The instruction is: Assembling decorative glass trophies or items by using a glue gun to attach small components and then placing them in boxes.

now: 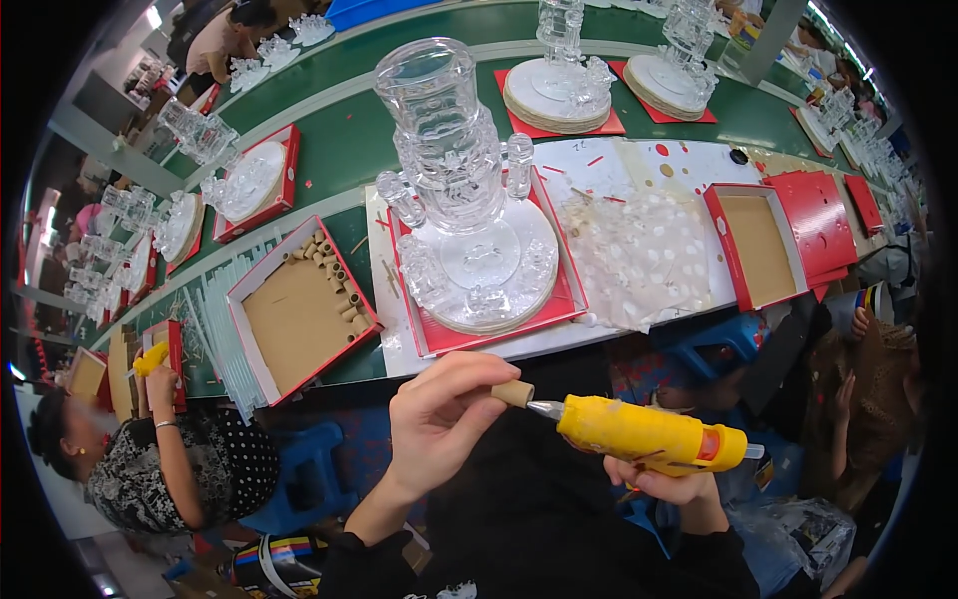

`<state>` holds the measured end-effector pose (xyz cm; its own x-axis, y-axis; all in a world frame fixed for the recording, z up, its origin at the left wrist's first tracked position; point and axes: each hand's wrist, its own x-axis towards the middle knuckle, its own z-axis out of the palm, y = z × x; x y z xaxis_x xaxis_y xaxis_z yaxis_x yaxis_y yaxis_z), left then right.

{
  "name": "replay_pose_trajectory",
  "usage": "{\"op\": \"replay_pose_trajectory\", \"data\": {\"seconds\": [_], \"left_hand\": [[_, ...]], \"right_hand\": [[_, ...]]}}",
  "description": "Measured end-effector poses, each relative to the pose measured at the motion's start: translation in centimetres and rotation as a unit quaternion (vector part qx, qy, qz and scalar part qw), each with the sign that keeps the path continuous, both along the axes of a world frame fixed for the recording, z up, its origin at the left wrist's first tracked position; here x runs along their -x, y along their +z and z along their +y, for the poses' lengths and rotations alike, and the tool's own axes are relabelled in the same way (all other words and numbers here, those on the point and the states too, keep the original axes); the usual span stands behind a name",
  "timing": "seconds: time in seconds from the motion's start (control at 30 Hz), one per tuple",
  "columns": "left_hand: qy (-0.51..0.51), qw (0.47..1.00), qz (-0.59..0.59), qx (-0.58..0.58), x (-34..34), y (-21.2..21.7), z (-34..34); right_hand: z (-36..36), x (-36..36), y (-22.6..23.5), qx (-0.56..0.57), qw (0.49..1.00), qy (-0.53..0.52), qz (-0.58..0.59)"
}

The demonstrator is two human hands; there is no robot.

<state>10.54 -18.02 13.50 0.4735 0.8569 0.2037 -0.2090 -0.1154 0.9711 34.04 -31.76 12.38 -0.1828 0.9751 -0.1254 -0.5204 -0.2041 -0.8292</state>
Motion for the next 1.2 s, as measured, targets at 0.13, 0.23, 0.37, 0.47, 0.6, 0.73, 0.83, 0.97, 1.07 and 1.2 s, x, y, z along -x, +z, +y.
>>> {"op": "replay_pose_trajectory", "data": {"seconds": [0.13,0.23,0.37,0.47,0.6,0.73,0.83,0.97,1.07,1.2], "left_hand": [[0.0,1.0,0.008,-0.009,-0.04,-0.02,0.0],[0.002,1.0,0.01,-0.007,-0.01,0.14,-0.11],[0.001,1.0,0.013,-0.003,-0.09,0.24,-0.17],[-0.003,1.0,0.012,-0.003,-0.11,0.25,-0.14],[-0.007,1.0,0.004,-0.006,-0.17,0.15,-0.1],[-0.006,1.0,0.006,-0.005,-0.26,0.21,-0.12],[-0.004,1.0,0.001,0.0,-0.21,0.18,-0.19],[-0.005,1.0,0.003,-0.001,-0.25,0.16,-0.14],[-0.008,1.0,-0.001,0.001,-0.29,0.15,-0.09],[-0.015,1.0,-0.014,0.003,-0.24,0.09,-0.11]], "right_hand": [[-0.03,-0.05,0.11,-0.007,1.0,-0.009,-0.008],[0.1,0.05,0.17,0.001,1.0,-0.017,-0.009],[-0.24,-0.24,0.12,0.015,1.0,-0.009,-0.015],[-0.24,-0.2,-0.12,-0.004,1.0,-0.011,-0.001],[-0.26,-0.31,-0.2,0.002,1.0,-0.01,-0.001],[-0.41,-0.41,-0.49,-0.003,1.0,-0.017,0.006],[-0.36,-0.3,-0.51,-0.003,1.0,-0.02,0.005],[-0.31,-0.45,-0.4,0.003,1.0,-0.018,-0.005],[-0.31,-0.42,-0.54,-0.005,1.0,-0.024,0.001],[-0.29,-0.48,-0.43,0.005,1.0,-0.021,0.001]]}}
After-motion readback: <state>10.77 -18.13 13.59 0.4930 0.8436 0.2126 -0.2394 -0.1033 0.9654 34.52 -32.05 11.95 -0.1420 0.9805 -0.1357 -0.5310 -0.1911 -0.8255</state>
